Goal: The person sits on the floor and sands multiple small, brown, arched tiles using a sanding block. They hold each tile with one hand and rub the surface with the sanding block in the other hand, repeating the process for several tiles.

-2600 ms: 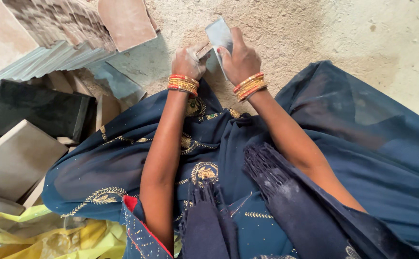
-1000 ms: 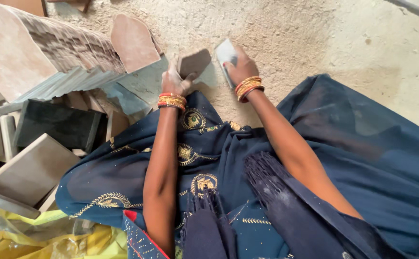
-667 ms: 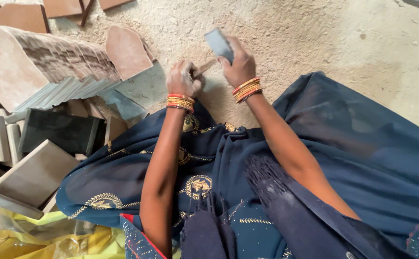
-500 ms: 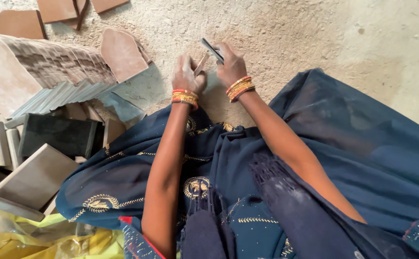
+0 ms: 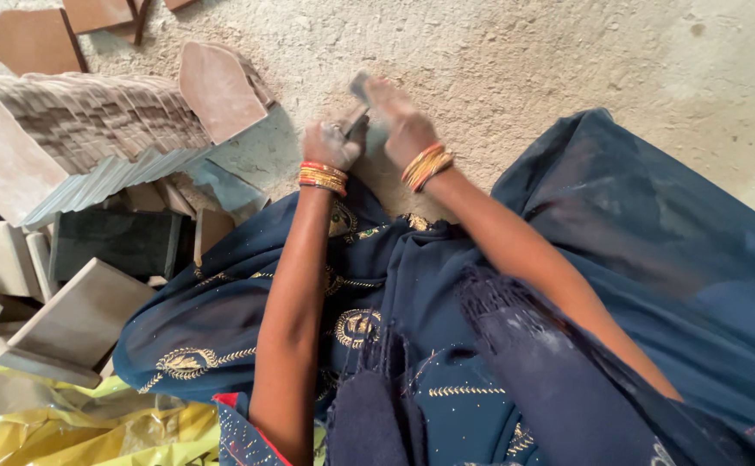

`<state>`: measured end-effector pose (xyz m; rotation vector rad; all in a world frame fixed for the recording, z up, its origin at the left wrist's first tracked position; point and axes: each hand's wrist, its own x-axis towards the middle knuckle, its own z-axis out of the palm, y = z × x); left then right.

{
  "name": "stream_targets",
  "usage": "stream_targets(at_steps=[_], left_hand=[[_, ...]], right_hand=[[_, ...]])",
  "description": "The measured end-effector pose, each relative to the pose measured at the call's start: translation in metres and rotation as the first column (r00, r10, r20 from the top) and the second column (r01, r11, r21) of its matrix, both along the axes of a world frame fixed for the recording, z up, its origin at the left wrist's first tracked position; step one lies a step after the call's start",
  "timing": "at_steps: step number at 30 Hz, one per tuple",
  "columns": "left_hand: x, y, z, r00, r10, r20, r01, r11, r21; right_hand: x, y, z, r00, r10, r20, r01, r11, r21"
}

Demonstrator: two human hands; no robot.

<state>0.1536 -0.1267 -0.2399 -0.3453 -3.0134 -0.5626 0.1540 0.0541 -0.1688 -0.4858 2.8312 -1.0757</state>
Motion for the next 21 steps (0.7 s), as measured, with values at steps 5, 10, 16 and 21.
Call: stream_targets(at_steps=[5,10,16,21], left_hand=[[-0.008,0.005,-0.001,0.997,-0.021,-0.069,0.022,1.000,0.009],[0.001,-0.008,-0.012,0.972,-0.140,-0.190,0.147,0.989,0.023],[-0.008,0.001,-0.004,0.956,0.034,0.293,-0.015,0.998,-0.065],[-0.001,-0.009,-0.006,0.992,-0.122,-0.009,0.122,0.984,0.133]], right_hand=[[-0.001,0.004,0.001,0.997,0.047,-0.066,-0.054,0.993,-0.108],[-0.002,0.005,0.007,0.999,0.022,0.023,-0.021,0.999,-0.049],[-0.012,0.006,0.014,0.997,0.013,0.083,-0.009,0.999,-0.052],[0.004,-0.007,0.027,0.994,0.059,-0.095,-0.074,0.985,-0.158]])
